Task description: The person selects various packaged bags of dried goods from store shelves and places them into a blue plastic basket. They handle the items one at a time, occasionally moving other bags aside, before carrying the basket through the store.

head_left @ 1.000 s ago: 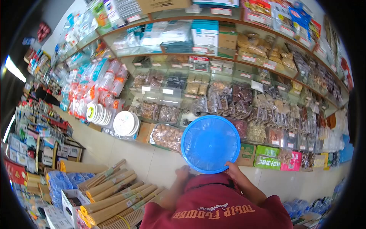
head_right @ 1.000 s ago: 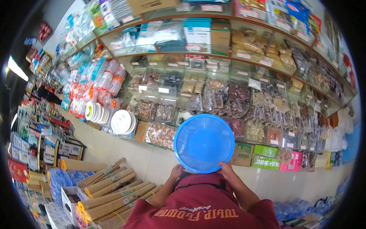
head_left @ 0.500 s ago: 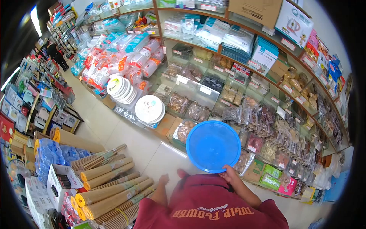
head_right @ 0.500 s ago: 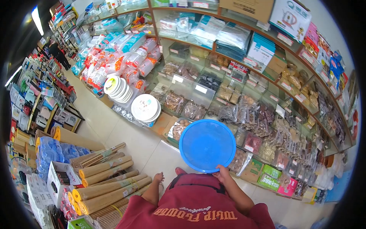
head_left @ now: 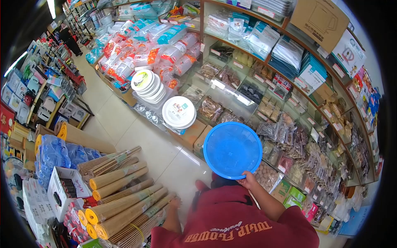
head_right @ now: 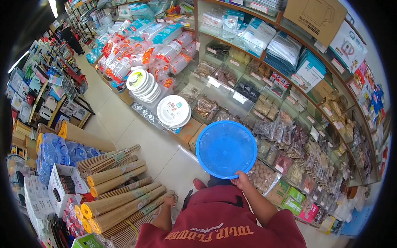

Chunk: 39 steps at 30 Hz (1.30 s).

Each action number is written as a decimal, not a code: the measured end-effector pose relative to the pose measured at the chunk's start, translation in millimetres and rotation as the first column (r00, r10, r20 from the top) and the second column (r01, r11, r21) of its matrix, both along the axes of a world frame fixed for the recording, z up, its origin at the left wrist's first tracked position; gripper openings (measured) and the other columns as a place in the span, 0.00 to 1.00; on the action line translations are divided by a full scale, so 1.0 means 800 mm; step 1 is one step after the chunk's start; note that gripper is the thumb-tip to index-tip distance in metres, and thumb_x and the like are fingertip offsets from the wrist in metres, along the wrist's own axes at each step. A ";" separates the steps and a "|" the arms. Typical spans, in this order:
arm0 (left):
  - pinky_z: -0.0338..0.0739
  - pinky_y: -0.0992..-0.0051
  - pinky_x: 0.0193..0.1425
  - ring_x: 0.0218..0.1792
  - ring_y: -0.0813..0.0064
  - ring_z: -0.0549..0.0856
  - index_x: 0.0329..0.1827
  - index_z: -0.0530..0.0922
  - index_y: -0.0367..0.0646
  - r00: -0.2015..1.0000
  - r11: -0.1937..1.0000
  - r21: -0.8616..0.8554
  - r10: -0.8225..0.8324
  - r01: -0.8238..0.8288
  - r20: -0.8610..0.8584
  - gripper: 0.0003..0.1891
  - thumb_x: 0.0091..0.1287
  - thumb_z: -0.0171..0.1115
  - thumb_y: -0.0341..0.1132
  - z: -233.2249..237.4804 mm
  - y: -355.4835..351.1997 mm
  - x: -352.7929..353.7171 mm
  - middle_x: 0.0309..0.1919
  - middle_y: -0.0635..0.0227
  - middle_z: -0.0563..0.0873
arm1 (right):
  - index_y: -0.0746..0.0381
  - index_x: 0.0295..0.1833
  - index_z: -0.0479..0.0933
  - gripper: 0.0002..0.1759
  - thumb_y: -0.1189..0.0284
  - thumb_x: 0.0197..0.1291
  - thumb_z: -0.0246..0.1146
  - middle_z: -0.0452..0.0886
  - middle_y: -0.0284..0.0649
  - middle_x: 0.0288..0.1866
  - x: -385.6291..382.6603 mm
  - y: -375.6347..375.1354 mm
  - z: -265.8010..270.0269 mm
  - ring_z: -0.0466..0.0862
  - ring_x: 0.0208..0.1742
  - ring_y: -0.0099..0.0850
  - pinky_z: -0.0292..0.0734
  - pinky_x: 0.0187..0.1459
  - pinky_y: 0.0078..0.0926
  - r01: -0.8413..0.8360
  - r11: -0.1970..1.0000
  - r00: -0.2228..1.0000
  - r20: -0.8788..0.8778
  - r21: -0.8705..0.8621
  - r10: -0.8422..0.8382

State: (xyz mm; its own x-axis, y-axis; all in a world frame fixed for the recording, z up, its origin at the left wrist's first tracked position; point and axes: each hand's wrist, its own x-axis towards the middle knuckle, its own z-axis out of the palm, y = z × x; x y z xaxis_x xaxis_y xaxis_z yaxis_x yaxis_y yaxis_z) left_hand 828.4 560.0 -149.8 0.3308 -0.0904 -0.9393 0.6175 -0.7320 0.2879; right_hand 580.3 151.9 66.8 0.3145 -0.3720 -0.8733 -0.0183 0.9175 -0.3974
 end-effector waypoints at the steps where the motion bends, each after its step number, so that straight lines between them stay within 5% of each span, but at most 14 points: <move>1: 0.71 0.65 0.29 0.27 0.73 0.77 0.43 0.76 0.46 0.990 0.985 -0.169 -0.003 -0.021 -0.140 0.15 0.64 0.50 0.46 -0.037 0.004 -0.005 0.28 0.67 0.80 | 0.59 0.49 0.67 0.19 0.73 0.47 0.56 0.76 0.41 0.40 0.008 -0.003 0.003 0.78 0.39 0.37 0.73 0.42 0.36 0.000 1.000 0.999 0.054 -0.006 0.000; 2: 0.73 0.63 0.32 0.29 0.73 0.79 0.46 0.76 0.45 0.961 0.943 -0.327 -0.029 -0.065 -0.274 0.16 0.64 0.51 0.47 -0.055 0.006 -0.009 0.31 0.67 0.82 | 0.59 0.49 0.67 0.19 0.73 0.47 0.56 0.76 0.41 0.40 0.014 -0.007 0.003 0.78 0.39 0.37 0.73 0.42 0.36 -0.008 1.000 0.998 0.054 -0.001 0.008; 4: 0.75 0.62 0.40 0.35 0.69 0.81 0.49 0.77 0.42 0.951 0.928 -0.213 -0.291 0.307 0.100 0.20 0.63 0.52 0.47 -0.035 -0.020 -0.039 0.38 0.64 0.84 | 0.63 0.55 0.64 0.25 0.74 0.48 0.54 0.77 0.43 0.43 0.017 -0.011 -0.009 0.81 0.42 0.41 0.76 0.51 0.43 0.003 1.000 0.997 0.075 0.000 -0.003; 6: 0.75 0.65 0.48 0.41 0.64 0.82 0.51 0.77 0.37 0.593 0.615 -0.157 -0.611 0.773 0.525 0.23 0.63 0.52 0.46 -0.058 -0.023 -0.047 0.45 0.58 0.84 | 0.62 0.52 0.65 0.22 0.74 0.48 0.55 0.76 0.43 0.42 0.032 -0.010 0.004 0.80 0.41 0.39 0.75 0.46 0.40 0.017 0.999 0.999 0.035 -0.050 -0.015; 10: 0.73 0.69 0.52 0.45 0.61 0.82 0.52 0.77 0.33 0.480 0.500 -0.079 -0.759 0.862 0.439 0.24 0.64 0.51 0.46 0.000 -0.056 -0.017 0.47 0.53 0.83 | 0.61 0.48 0.68 0.19 0.73 0.47 0.56 0.76 0.43 0.40 0.049 -0.018 -0.007 0.79 0.38 0.37 0.76 0.38 0.35 -0.075 0.988 0.997 -0.045 -0.132 0.069; 13: 0.73 0.68 0.52 0.43 0.60 0.81 0.52 0.76 0.33 0.801 0.779 -0.187 -0.576 0.599 0.164 0.25 0.65 0.48 0.47 -0.049 -0.051 0.042 0.45 0.52 0.83 | 0.61 0.46 0.68 0.18 0.74 0.46 0.57 0.76 0.42 0.39 0.070 -0.026 -0.009 0.80 0.35 0.36 0.76 0.33 0.34 -0.003 0.992 0.998 0.057 -0.129 0.011; 18: 0.76 0.68 0.35 0.36 0.66 0.82 0.51 0.74 0.35 0.083 0.082 -0.018 -0.942 0.996 0.324 0.19 0.67 0.48 0.41 -0.019 -0.105 0.167 0.38 0.55 0.83 | 0.61 0.46 0.68 0.17 0.75 0.46 0.56 0.75 0.43 0.38 0.101 -0.061 -0.010 0.79 0.32 0.35 0.76 0.30 0.33 0.150 0.977 0.984 0.118 -0.152 -0.133; 19: 0.76 0.68 0.35 0.36 0.66 0.82 0.51 0.74 0.35 0.071 0.071 -0.012 -0.947 0.997 0.313 0.19 0.67 0.48 0.41 0.002 -0.120 0.184 0.38 0.55 0.83 | 0.62 0.46 0.67 0.17 0.75 0.46 0.56 0.75 0.43 0.38 0.099 -0.067 -0.026 0.79 0.32 0.36 0.76 0.29 0.32 0.145 0.981 0.981 0.146 -0.128 -0.126; 20: 0.75 0.69 0.31 0.34 0.69 0.82 0.51 0.74 0.35 0.662 0.653 -0.120 -0.719 0.748 0.212 0.18 0.66 0.48 0.39 0.037 -0.141 0.198 0.36 0.56 0.83 | 0.63 0.46 0.66 0.18 0.76 0.46 0.55 0.75 0.43 0.37 0.104 -0.074 -0.025 0.78 0.31 0.35 0.76 0.27 0.31 0.187 0.972 0.969 0.187 -0.141 -0.159; 21: 0.74 0.71 0.27 0.32 0.71 0.81 0.50 0.74 0.35 0.981 0.971 -0.143 -0.181 0.191 0.074 0.17 0.65 0.49 0.38 0.061 -0.161 0.208 0.34 0.57 0.83 | 0.63 0.46 0.66 0.18 0.76 0.46 0.55 0.75 0.43 0.37 0.106 -0.080 -0.022 0.78 0.31 0.35 0.76 0.27 0.31 0.197 0.971 0.967 0.189 -0.133 -0.170; 27: 0.77 0.67 0.37 0.38 0.64 0.83 0.46 0.77 0.34 0.398 0.471 0.002 -0.748 0.882 0.532 0.18 0.62 0.51 0.41 0.070 -0.261 0.252 0.38 0.55 0.84 | 0.68 0.42 0.70 0.14 0.78 0.46 0.54 0.76 0.42 0.34 0.127 -0.100 0.018 0.78 0.29 0.34 0.74 0.25 0.31 0.269 0.926 0.963 0.074 -0.265 -0.258; 31: 0.75 0.64 0.49 0.45 0.56 0.83 0.44 0.79 0.36 0.438 0.588 0.145 -0.724 0.796 0.532 0.19 0.62 0.51 0.43 0.147 -0.367 0.203 0.42 0.52 0.84 | 0.69 0.43 0.72 0.15 0.77 0.46 0.56 0.78 0.44 0.37 0.112 -0.091 -0.009 0.81 0.30 0.35 0.77 0.28 0.34 0.251 0.898 0.953 -0.071 -0.361 -0.295; 37: 0.73 0.63 0.54 0.47 0.52 0.81 0.43 0.80 0.38 0.120 0.159 0.017 -0.805 0.987 0.581 0.19 0.62 0.52 0.44 0.154 -0.459 0.224 0.41 0.50 0.84 | 0.65 0.42 0.73 0.15 0.73 0.46 0.57 0.79 0.41 0.34 0.111 -0.067 -0.021 0.81 0.29 0.33 0.79 0.27 0.31 0.273 0.952 0.943 -0.158 -0.143 -0.294; 39: 0.74 0.62 0.53 0.45 0.52 0.82 0.44 0.79 0.38 0.169 0.204 0.006 -0.827 0.979 0.537 0.19 0.62 0.53 0.45 0.152 -0.493 0.232 0.40 0.49 0.84 | 0.63 0.42 0.73 0.15 0.71 0.46 0.57 0.79 0.40 0.32 0.119 -0.055 -0.027 0.81 0.28 0.34 0.79 0.27 0.31 0.255 0.935 0.911 -0.263 -0.246 -0.318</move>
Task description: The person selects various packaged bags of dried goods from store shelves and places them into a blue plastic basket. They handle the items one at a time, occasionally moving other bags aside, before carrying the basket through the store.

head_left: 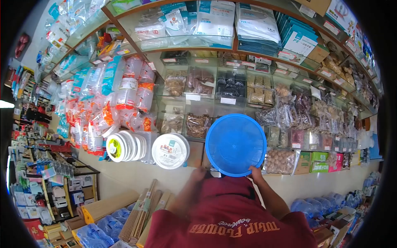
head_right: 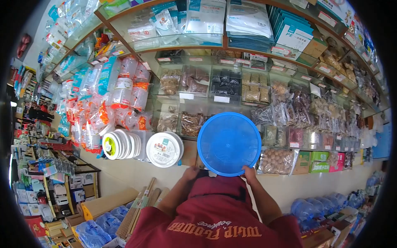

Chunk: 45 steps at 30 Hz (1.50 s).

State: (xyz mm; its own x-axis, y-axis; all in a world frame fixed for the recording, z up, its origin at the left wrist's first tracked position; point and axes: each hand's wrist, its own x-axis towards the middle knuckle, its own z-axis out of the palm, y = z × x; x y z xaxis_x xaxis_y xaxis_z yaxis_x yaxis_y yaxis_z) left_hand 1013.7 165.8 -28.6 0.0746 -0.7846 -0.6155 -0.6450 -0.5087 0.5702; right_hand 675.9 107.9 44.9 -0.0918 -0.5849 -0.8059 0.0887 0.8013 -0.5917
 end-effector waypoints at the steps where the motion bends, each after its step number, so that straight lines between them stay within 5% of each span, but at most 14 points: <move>1: 0.75 0.63 0.50 0.44 0.53 0.83 0.43 0.79 0.37 0.983 0.986 -0.112 0.111 -0.128 -0.144 0.16 0.62 0.54 0.42 0.012 -0.017 0.003 0.38 0.49 0.84 | 0.62 0.41 0.73 0.13 0.71 0.47 0.57 0.78 0.39 0.32 0.004 0.003 -0.007 0.80 0.28 0.33 0.79 0.29 0.33 0.047 0.999 0.999 0.010 -0.011 -0.046; 5: 0.77 0.62 0.45 0.38 0.54 0.84 0.48 0.76 0.39 0.936 0.977 -0.081 0.164 -0.198 -0.311 0.14 0.63 0.54 0.36 0.010 -0.080 0.015 0.36 0.51 0.84 | 0.60 0.40 0.72 0.12 0.71 0.47 0.56 0.77 0.37 0.32 0.014 0.015 -0.020 0.80 0.29 0.32 0.79 0.30 0.33 0.089 0.996 0.996 -0.034 0.005 -0.088; 8: 0.77 0.61 0.45 0.36 0.53 0.84 0.49 0.76 0.38 0.956 0.919 -0.323 0.146 -0.226 -0.253 0.15 0.63 0.55 0.36 0.024 -0.128 0.021 0.31 0.54 0.85 | 0.58 0.44 0.71 0.15 0.70 0.47 0.56 0.77 0.37 0.35 0.035 0.022 -0.009 0.80 0.32 0.32 0.79 0.30 0.33 0.133 0.991 0.984 -0.125 0.016 -0.130; 11: 0.75 0.62 0.51 0.45 0.54 0.82 0.53 0.74 0.41 0.956 0.927 -0.299 0.155 -0.229 -0.251 0.17 0.61 0.56 0.36 0.027 -0.171 0.029 0.41 0.54 0.84 | 0.56 0.46 0.69 0.16 0.69 0.48 0.54 0.77 0.37 0.36 0.044 0.039 -0.026 0.80 0.33 0.32 0.78 0.30 0.32 0.129 0.989 0.988 -0.094 0.070 -0.122; 13: 0.70 0.61 0.60 0.59 0.54 0.73 0.60 0.70 0.45 0.990 0.846 -0.520 -0.056 0.116 0.130 0.23 0.60 0.57 0.36 0.044 -0.198 0.039 0.57 0.55 0.75 | 0.56 0.45 0.70 0.16 0.67 0.48 0.54 0.77 0.38 0.33 0.059 0.043 -0.026 0.78 0.31 0.32 0.76 0.28 0.30 0.197 0.976 0.978 -0.093 0.092 -0.188; 16: 0.64 0.58 0.66 0.67 0.55 0.63 0.67 0.62 0.48 0.944 0.864 -0.425 -0.151 0.271 0.295 0.31 0.59 0.58 0.36 0.037 -0.237 0.052 0.67 0.59 0.63 | 0.56 0.43 0.70 0.15 0.67 0.47 0.55 0.76 0.37 0.32 0.072 0.051 -0.023 0.77 0.29 0.32 0.74 0.27 0.30 0.212 0.973 0.976 -0.080 0.095 -0.205; 20: 0.62 0.56 0.65 0.68 0.57 0.63 0.70 0.57 0.48 0.882 0.921 -0.190 -0.242 0.340 0.405 0.34 0.59 0.58 0.38 0.017 -0.268 0.076 0.67 0.62 0.63 | 0.55 0.41 0.70 0.13 0.67 0.47 0.56 0.75 0.35 0.33 0.082 0.055 -0.017 0.77 0.32 0.31 0.73 0.28 0.30 0.226 0.972 0.973 -0.058 0.063 -0.222; 23: 0.58 0.55 0.66 0.66 0.59 0.63 0.70 0.59 0.53 0.877 0.985 -0.052 -0.122 0.165 0.465 0.31 0.61 0.55 0.38 0.007 -0.270 0.080 0.64 0.62 0.65 | 0.55 0.43 0.70 0.15 0.70 0.46 0.56 0.75 0.34 0.36 0.077 0.059 -0.026 0.78 0.37 0.31 0.76 0.32 0.35 0.265 0.963 0.963 -0.060 0.049 -0.262; 26: 0.55 0.56 0.67 0.67 0.60 0.61 0.66 0.65 0.49 0.767 0.936 0.068 -0.323 0.345 0.555 0.23 0.66 0.48 0.39 0.030 -0.277 0.076 0.62 0.62 0.67 | 0.54 0.43 0.70 0.15 0.70 0.46 0.56 0.74 0.34 0.36 0.081 0.062 -0.029 0.76 0.35 0.30 0.74 0.32 0.35 0.269 0.963 0.961 -0.077 0.032 -0.266; 31: 0.50 0.50 0.69 0.68 0.61 0.61 0.57 0.73 0.47 0.628 0.892 -0.133 -0.192 0.432 0.754 0.17 0.67 0.45 0.38 0.008 -0.270 0.072 0.63 0.61 0.69 | 0.55 0.38 0.70 0.10 0.70 0.46 0.56 0.73 0.33 0.33 0.091 0.059 -0.028 0.74 0.32 0.28 0.69 0.29 0.29 0.287 0.958 0.952 -0.108 -0.004 -0.285; 34: 0.50 0.49 0.70 0.65 0.63 0.68 0.55 0.73 0.45 0.741 0.919 -0.041 -0.289 0.393 0.606 0.16 0.67 0.44 0.36 -0.004 -0.286 0.079 0.59 0.59 0.75 | 0.55 0.34 0.69 0.08 0.70 0.45 0.56 0.72 0.32 0.30 0.099 0.054 -0.023 0.73 0.30 0.27 0.67 0.27 0.27 0.301 0.954 0.945 -0.134 -0.001 -0.299; 38: 0.70 0.58 0.58 0.51 0.57 0.80 0.49 0.74 0.41 0.905 0.948 -0.280 -0.016 0.148 0.425 0.14 0.66 0.48 0.38 0.025 -0.305 0.096 0.48 0.55 0.81 | 0.55 0.31 0.68 0.06 0.71 0.44 0.56 0.72 0.31 0.29 0.091 0.059 -0.037 0.72 0.28 0.26 0.65 0.25 0.25 0.321 0.947 0.939 -0.117 -0.032 -0.322; 42: 0.76 0.55 0.47 0.44 0.49 0.81 0.43 0.73 0.35 0.962 0.873 -0.420 0.274 -0.247 0.003 0.22 0.63 0.54 0.50 0.164 -0.300 0.103 0.40 0.46 0.81 | 0.61 0.45 0.72 0.18 0.72 0.44 0.54 0.75 0.40 0.41 0.074 0.068 -0.087 0.79 0.39 0.37 0.77 0.35 0.32 0.365 0.924 0.922 0.184 -0.118 -0.340; 45: 0.74 0.55 0.38 0.34 0.47 0.80 0.38 0.70 0.36 0.954 0.735 -0.609 0.202 -0.299 -0.224 0.21 0.63 0.56 0.50 0.183 -0.278 0.082 0.31 0.46 0.80 | 0.65 0.54 0.69 0.27 0.71 0.43 0.54 0.75 0.45 0.48 0.076 0.055 -0.070 0.79 0.47 0.42 0.79 0.44 0.39 0.297 0.951 0.955 0.029 -0.081 -0.296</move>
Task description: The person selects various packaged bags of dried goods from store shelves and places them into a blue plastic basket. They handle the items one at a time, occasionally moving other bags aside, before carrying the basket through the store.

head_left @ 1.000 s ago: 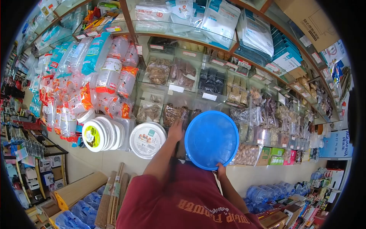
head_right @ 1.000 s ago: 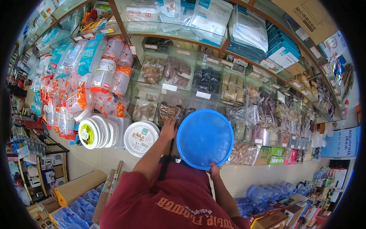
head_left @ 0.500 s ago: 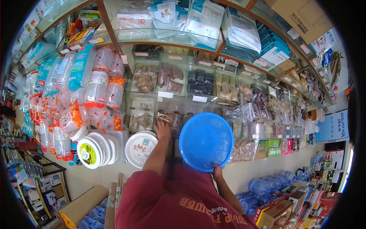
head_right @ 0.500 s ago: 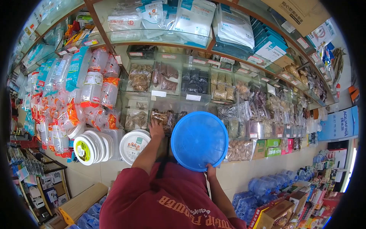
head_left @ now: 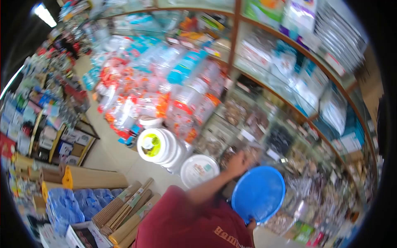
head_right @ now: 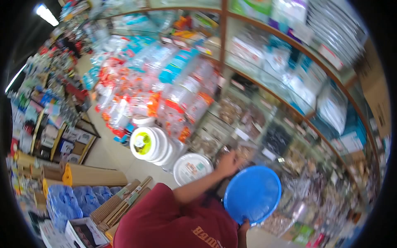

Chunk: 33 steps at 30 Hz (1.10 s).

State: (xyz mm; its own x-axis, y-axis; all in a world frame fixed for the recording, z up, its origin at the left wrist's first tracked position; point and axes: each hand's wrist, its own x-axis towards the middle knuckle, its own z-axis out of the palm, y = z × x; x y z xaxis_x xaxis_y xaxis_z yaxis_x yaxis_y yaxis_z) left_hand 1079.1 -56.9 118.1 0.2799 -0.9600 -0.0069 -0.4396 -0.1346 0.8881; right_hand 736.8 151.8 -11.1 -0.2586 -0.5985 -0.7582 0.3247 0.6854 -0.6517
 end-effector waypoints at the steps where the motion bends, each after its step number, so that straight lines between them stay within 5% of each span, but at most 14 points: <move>1: 0.73 0.56 0.38 0.34 0.47 0.80 0.38 0.70 0.36 0.999 0.992 -0.125 -0.028 0.026 -0.016 0.21 0.63 0.57 0.49 0.001 0.006 -0.013 0.31 0.46 0.79 | 0.66 0.54 0.68 0.28 0.71 0.42 0.54 0.75 0.46 0.49 0.003 -0.008 0.002 0.79 0.48 0.43 0.79 0.44 0.41 0.004 1.000 1.000 -0.025 0.028 -0.003; 4: 0.72 0.57 0.37 0.34 0.49 0.80 0.39 0.71 0.36 0.934 0.975 -0.136 -0.211 0.178 -0.290 0.22 0.61 0.61 0.50 -0.023 0.028 -0.066 0.32 0.46 0.79 | 0.67 0.57 0.67 0.30 0.71 0.43 0.54 0.75 0.47 0.50 -0.010 -0.012 -0.013 0.78 0.49 0.43 0.78 0.48 0.41 -0.059 0.998 0.998 0.029 0.010 0.059; 5: 0.73 0.58 0.38 0.34 0.51 0.81 0.39 0.72 0.37 0.929 0.964 -0.093 -0.263 0.248 -0.260 0.21 0.60 0.62 0.48 -0.029 0.037 -0.080 0.32 0.48 0.80 | 0.66 0.47 0.70 0.22 0.69 0.44 0.53 0.75 0.45 0.46 -0.030 -0.019 -0.032 0.77 0.46 0.41 0.76 0.47 0.40 -0.200 0.978 0.979 -0.036 -0.055 0.198; 6: 0.73 0.60 0.38 0.34 0.53 0.81 0.38 0.73 0.37 0.919 0.949 -0.044 -0.315 0.314 -0.236 0.19 0.59 0.63 0.47 -0.032 0.047 -0.091 0.32 0.50 0.80 | 0.66 0.38 0.73 0.15 0.68 0.46 0.53 0.75 0.43 0.41 -0.108 -0.018 -0.148 0.77 0.43 0.39 0.75 0.46 0.40 -0.339 0.934 0.938 -0.110 -0.108 0.328; 7: 0.73 0.60 0.38 0.34 0.53 0.81 0.38 0.73 0.37 0.925 0.953 -0.044 -0.303 0.301 -0.228 0.19 0.59 0.63 0.47 -0.045 0.057 -0.095 0.32 0.50 0.80 | 0.66 0.38 0.73 0.15 0.68 0.46 0.53 0.75 0.43 0.41 -0.109 -0.014 -0.150 0.77 0.43 0.39 0.75 0.46 0.40 -0.351 0.930 0.935 -0.103 -0.113 0.340; 9: 0.74 0.63 0.39 0.34 0.57 0.81 0.37 0.75 0.38 0.812 0.813 0.046 -0.574 0.581 -0.102 0.15 0.58 0.64 0.42 -0.060 0.071 -0.094 0.32 0.56 0.82 | 0.67 0.43 0.72 0.17 0.68 0.49 0.52 0.74 0.44 0.44 -0.108 -0.007 -0.152 0.76 0.46 0.39 0.74 0.47 0.40 -0.349 0.931 0.936 -0.080 -0.110 0.342; 15: 0.75 0.70 0.36 0.31 0.68 0.81 0.35 0.77 0.40 0.864 0.918 -0.215 -0.389 0.334 -0.319 0.06 0.59 0.60 0.32 -0.038 0.056 -0.040 0.29 0.61 0.81 | 0.70 0.56 0.68 0.22 0.69 0.58 0.51 0.73 0.47 0.53 -0.096 0.004 -0.141 0.74 0.52 0.41 0.74 0.51 0.40 -0.321 0.943 0.947 0.002 -0.089 0.323; 19: 0.76 0.73 0.36 0.29 0.74 0.82 0.37 0.78 0.42 0.923 0.986 -0.086 -0.162 0.141 -0.348 0.05 0.61 0.58 0.32 -0.072 0.025 0.010 0.27 0.65 0.82 | 0.71 0.58 0.68 0.21 0.72 0.61 0.48 0.72 0.48 0.55 -0.083 0.004 -0.132 0.74 0.54 0.41 0.76 0.50 0.44 -0.300 0.953 0.954 -0.029 -0.049 0.299; 21: 0.76 0.70 0.35 0.30 0.70 0.83 0.36 0.79 0.42 0.960 0.996 0.060 -0.051 0.070 -0.276 0.08 0.59 0.60 0.36 -0.097 0.013 0.035 0.28 0.63 0.83 | 0.70 0.57 0.69 0.21 0.71 0.60 0.48 0.73 0.48 0.54 -0.086 0.012 -0.143 0.74 0.54 0.40 0.75 0.51 0.41 -0.391 0.904 0.919 -0.116 -0.174 0.376; 26: 0.78 0.61 0.39 0.34 0.58 0.84 0.31 0.82 0.43 0.987 0.962 0.229 -0.158 0.146 0.036 0.12 0.55 0.56 0.41 -0.104 -0.012 0.085 0.29 0.54 0.84 | 0.67 0.54 0.69 0.27 0.71 0.45 0.53 0.75 0.46 0.50 -0.048 -0.013 -0.064 0.77 0.51 0.42 0.75 0.52 0.39 -0.117 0.989 0.961 0.240 -0.086 0.135; 29: 0.78 0.63 0.43 0.35 0.60 0.85 0.34 0.83 0.44 0.977 0.944 0.302 -0.178 0.135 0.117 0.14 0.54 0.59 0.44 -0.190 -0.048 0.116 0.31 0.57 0.85 | 0.65 0.47 0.73 0.17 0.71 0.50 0.53 0.75 0.42 0.48 -0.038 -0.010 -0.051 0.76 0.51 0.39 0.72 0.54 0.39 -0.070 0.995 0.970 0.228 -0.069 0.084; 30: 0.77 0.61 0.45 0.36 0.56 0.84 0.34 0.83 0.41 0.945 0.935 0.315 -0.240 0.163 0.224 0.15 0.55 0.57 0.43 -0.175 -0.057 0.127 0.31 0.54 0.85 | 0.63 0.49 0.72 0.18 0.72 0.50 0.53 0.75 0.42 0.48 -0.026 -0.014 -0.028 0.76 0.50 0.39 0.72 0.54 0.39 -0.066 0.991 0.970 0.224 -0.116 0.091; 31: 0.76 0.60 0.47 0.39 0.53 0.83 0.34 0.83 0.40 0.980 0.935 0.332 -0.169 0.126 0.105 0.16 0.56 0.55 0.42 -0.187 -0.061 0.138 0.34 0.51 0.84 | 0.62 0.51 0.71 0.20 0.71 0.50 0.53 0.75 0.41 0.48 -0.055 -0.003 -0.076 0.76 0.51 0.39 0.73 0.53 0.40 -0.043 0.996 0.970 0.234 -0.074 0.059; 33: 0.75 0.61 0.49 0.43 0.52 0.82 0.36 0.83 0.39 0.988 0.941 0.330 -0.114 0.074 0.102 0.16 0.56 0.54 0.41 -0.195 -0.066 0.152 0.38 0.49 0.83 | 0.62 0.51 0.70 0.21 0.71 0.48 0.53 0.75 0.40 0.46 -0.019 -0.012 -0.014 0.76 0.50 0.39 0.74 0.51 0.40 -0.007 1.000 0.991 0.134 0.006 0.006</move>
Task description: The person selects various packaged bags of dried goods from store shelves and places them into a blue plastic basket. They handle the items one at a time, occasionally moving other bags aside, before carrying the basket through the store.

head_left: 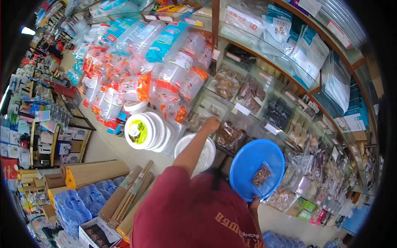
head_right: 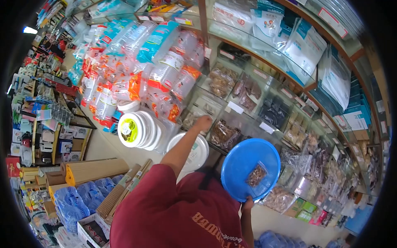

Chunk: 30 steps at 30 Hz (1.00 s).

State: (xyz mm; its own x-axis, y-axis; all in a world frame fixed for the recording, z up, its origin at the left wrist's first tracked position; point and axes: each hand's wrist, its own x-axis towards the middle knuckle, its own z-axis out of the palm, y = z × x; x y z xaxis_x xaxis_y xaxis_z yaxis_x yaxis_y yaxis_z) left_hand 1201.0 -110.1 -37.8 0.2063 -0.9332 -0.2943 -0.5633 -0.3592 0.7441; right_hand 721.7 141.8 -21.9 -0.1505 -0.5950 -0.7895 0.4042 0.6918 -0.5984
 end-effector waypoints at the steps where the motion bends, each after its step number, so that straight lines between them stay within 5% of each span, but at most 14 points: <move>1: 0.75 0.62 0.50 0.44 0.52 0.82 0.36 0.83 0.38 1.000 1.000 0.012 0.024 -0.024 0.020 0.16 0.56 0.54 0.41 -0.001 -0.007 0.004 0.39 0.49 0.83 | 0.62 0.51 0.70 0.22 0.71 0.47 0.52 0.75 0.40 0.46 0.012 -0.007 0.014 0.77 0.50 0.39 0.74 0.51 0.40 -0.005 1.000 0.999 0.043 -0.017 0.005; 4: 0.75 0.63 0.53 0.48 0.49 0.81 0.37 0.83 0.38 0.957 0.953 0.258 -0.215 0.162 0.196 0.14 0.55 0.54 0.36 -0.055 -0.033 0.011 0.43 0.47 0.82 | 0.62 0.52 0.70 0.23 0.72 0.45 0.51 0.75 0.40 0.46 0.014 -0.009 0.018 0.77 0.48 0.38 0.75 0.50 0.38 0.003 0.999 0.997 0.083 -0.038 0.000; 6: 0.76 0.62 0.53 0.49 0.50 0.81 0.40 0.83 0.38 0.946 0.946 0.282 -0.230 0.162 0.230 0.15 0.56 0.55 0.37 -0.142 -0.034 0.017 0.46 0.48 0.82 | 0.64 0.53 0.68 0.26 0.70 0.44 0.52 0.75 0.44 0.49 0.012 -0.010 0.016 0.78 0.50 0.42 0.75 0.50 0.40 -0.033 0.999 0.999 0.039 0.005 0.033; 8: 0.76 0.61 0.53 0.51 0.51 0.81 0.43 0.82 0.38 0.933 0.938 0.307 -0.245 0.160 0.264 0.16 0.56 0.56 0.37 -0.120 -0.012 0.008 0.50 0.50 0.81 | 0.65 0.54 0.68 0.27 0.70 0.44 0.52 0.75 0.44 0.50 0.009 -0.010 0.013 0.77 0.51 0.42 0.75 0.52 0.41 -0.033 0.999 0.999 0.023 0.020 0.033; 10: 0.74 0.57 0.56 0.54 0.52 0.80 0.49 0.80 0.39 0.887 0.856 0.506 -0.313 0.109 0.340 0.19 0.57 0.57 0.39 -0.003 -0.013 0.014 0.54 0.53 0.80 | 0.65 0.54 0.67 0.27 0.70 0.44 0.52 0.74 0.45 0.51 0.009 -0.009 0.016 0.76 0.53 0.43 0.74 0.54 0.42 -0.032 0.999 0.999 0.005 0.040 0.032; 12: 0.73 0.56 0.57 0.55 0.52 0.79 0.51 0.80 0.41 0.888 0.852 0.505 -0.329 0.134 0.320 0.20 0.57 0.57 0.40 -0.085 -0.012 0.030 0.54 0.54 0.80 | 0.63 0.47 0.71 0.19 0.73 0.46 0.52 0.75 0.40 0.43 0.014 -0.010 0.022 0.78 0.44 0.37 0.76 0.45 0.36 0.024 1.000 1.000 0.004 0.021 -0.024; 14: 0.72 0.55 0.58 0.56 0.51 0.78 0.53 0.79 0.42 0.887 0.847 0.508 -0.348 0.159 0.303 0.22 0.56 0.58 0.41 -0.092 -0.010 0.024 0.55 0.54 0.79 | 0.62 0.45 0.70 0.17 0.73 0.46 0.52 0.75 0.39 0.42 0.017 -0.011 0.026 0.77 0.43 0.36 0.76 0.45 0.36 0.062 0.997 0.998 -0.005 0.051 -0.062; 16: 0.71 0.56 0.60 0.59 0.53 0.76 0.53 0.79 0.43 0.915 0.820 0.570 -0.192 -0.049 0.355 0.22 0.56 0.57 0.43 -0.006 -0.002 0.012 0.56 0.55 0.79 | 0.62 0.44 0.70 0.16 0.74 0.45 0.53 0.74 0.39 0.40 0.025 -0.013 0.034 0.77 0.43 0.36 0.77 0.44 0.35 0.083 0.996 0.996 0.014 0.028 -0.083; 19: 0.71 0.57 0.60 0.58 0.54 0.77 0.51 0.80 0.42 0.971 0.848 0.525 -0.183 0.077 0.153 0.22 0.57 0.56 0.44 -0.134 0.007 0.035 0.55 0.55 0.79 | 0.62 0.42 0.69 0.14 0.76 0.45 0.52 0.73 0.39 0.39 0.016 -0.010 0.022 0.77 0.43 0.36 0.76 0.46 0.36 0.083 0.995 0.997 -0.012 0.052 -0.082; 20: 0.71 0.57 0.60 0.58 0.54 0.77 0.51 0.80 0.42 0.971 0.847 0.526 -0.186 0.081 0.151 0.22 0.57 0.56 0.44 -0.135 0.004 0.035 0.55 0.55 0.79 | 0.62 0.42 0.69 0.14 0.76 0.45 0.52 0.73 0.39 0.39 0.016 -0.011 0.023 0.77 0.43 0.36 0.76 0.46 0.36 0.086 0.995 0.996 -0.014 0.053 -0.085; 23: 0.72 0.60 0.60 0.57 0.56 0.78 0.49 0.81 0.41 0.965 0.802 0.589 -0.221 0.099 0.139 0.21 0.57 0.56 0.42 -0.120 -0.005 0.036 0.54 0.53 0.79 | 0.61 0.41 0.69 0.13 0.77 0.45 0.52 0.73 0.39 0.39 0.019 -0.013 0.026 0.77 0.42 0.36 0.76 0.47 0.36 0.092 0.994 0.996 0.003 0.053 -0.092; 25: 0.73 0.64 0.59 0.55 0.57 0.79 0.49 0.80 0.39 0.984 0.799 0.593 -0.004 -0.105 0.179 0.20 0.56 0.57 0.40 -0.084 -0.005 0.037 0.52 0.53 0.80 | 0.61 0.40 0.69 0.14 0.77 0.44 0.52 0.73 0.39 0.39 0.018 -0.011 0.025 0.76 0.42 0.36 0.75 0.48 0.35 0.078 0.997 0.997 -0.008 0.014 -0.078; 30: 0.75 0.66 0.57 0.54 0.59 0.80 0.48 0.81 0.39 0.962 0.826 0.542 0.001 -0.154 0.271 0.19 0.56 0.58 0.39 -0.012 -0.005 0.034 0.52 0.53 0.81 | 0.63 0.44 0.71 0.18 0.72 0.43 0.52 0.75 0.41 0.42 0.005 -0.006 0.003 0.77 0.45 0.38 0.74 0.47 0.37 0.059 0.998 0.996 -0.069 0.026 -0.057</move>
